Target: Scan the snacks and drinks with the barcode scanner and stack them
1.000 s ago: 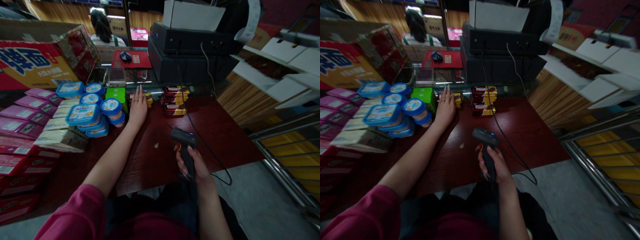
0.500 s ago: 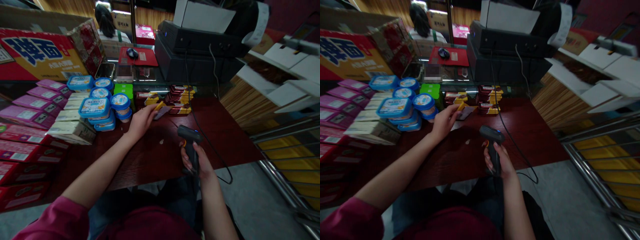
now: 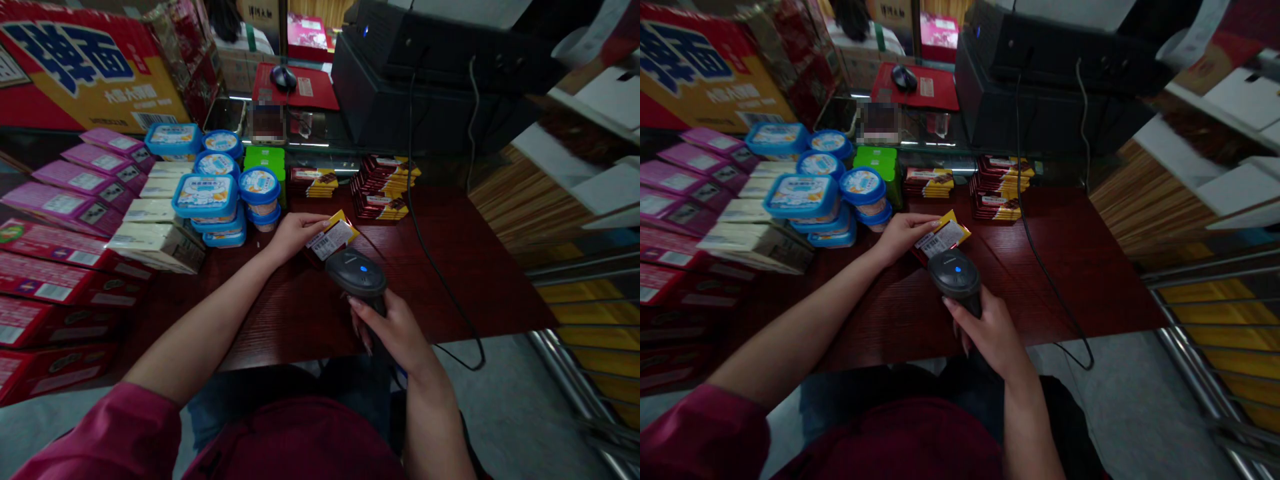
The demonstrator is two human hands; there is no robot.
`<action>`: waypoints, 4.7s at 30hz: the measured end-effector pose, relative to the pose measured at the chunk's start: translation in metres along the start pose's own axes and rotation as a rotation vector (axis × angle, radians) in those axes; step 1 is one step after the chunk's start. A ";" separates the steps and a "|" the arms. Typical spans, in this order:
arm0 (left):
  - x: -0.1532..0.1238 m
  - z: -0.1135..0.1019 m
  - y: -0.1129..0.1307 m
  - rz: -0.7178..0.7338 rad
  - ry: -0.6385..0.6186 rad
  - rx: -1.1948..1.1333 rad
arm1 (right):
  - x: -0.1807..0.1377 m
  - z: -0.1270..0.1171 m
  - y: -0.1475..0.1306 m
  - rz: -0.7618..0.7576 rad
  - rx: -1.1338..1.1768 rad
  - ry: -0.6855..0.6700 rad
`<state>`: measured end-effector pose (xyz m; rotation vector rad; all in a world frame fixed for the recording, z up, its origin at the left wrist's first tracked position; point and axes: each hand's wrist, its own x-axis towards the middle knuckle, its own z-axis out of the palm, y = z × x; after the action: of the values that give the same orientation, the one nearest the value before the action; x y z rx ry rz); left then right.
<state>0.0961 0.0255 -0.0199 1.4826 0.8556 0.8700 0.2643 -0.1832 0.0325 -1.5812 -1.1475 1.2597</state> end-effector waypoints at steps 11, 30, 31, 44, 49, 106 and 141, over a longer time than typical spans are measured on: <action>-0.001 -0.001 0.007 0.020 -0.022 0.093 | -0.004 0.002 -0.002 0.009 -0.098 0.034; 0.005 0.031 0.042 0.544 0.076 0.519 | 0.007 -0.039 0.043 0.010 0.767 -0.131; 0.011 0.040 0.043 0.605 0.040 0.604 | 0.008 -0.040 0.044 0.010 0.775 -0.146; 0.111 0.104 0.000 0.800 -0.225 0.991 | 0.009 -0.041 0.046 0.045 0.813 -0.155; 0.114 0.103 0.000 0.808 -0.255 0.988 | 0.009 -0.040 0.045 0.071 0.800 -0.150; -0.023 -0.003 0.004 0.100 0.119 0.196 | -0.008 0.016 -0.010 0.042 0.150 0.026; 0.096 0.087 0.000 0.998 -0.017 0.946 | 0.011 -0.035 0.052 0.032 0.860 -0.213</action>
<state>0.2174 0.0709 -0.0212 2.8618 0.4657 1.2158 0.3089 -0.1882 -0.0128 -0.8337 -0.5504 1.6665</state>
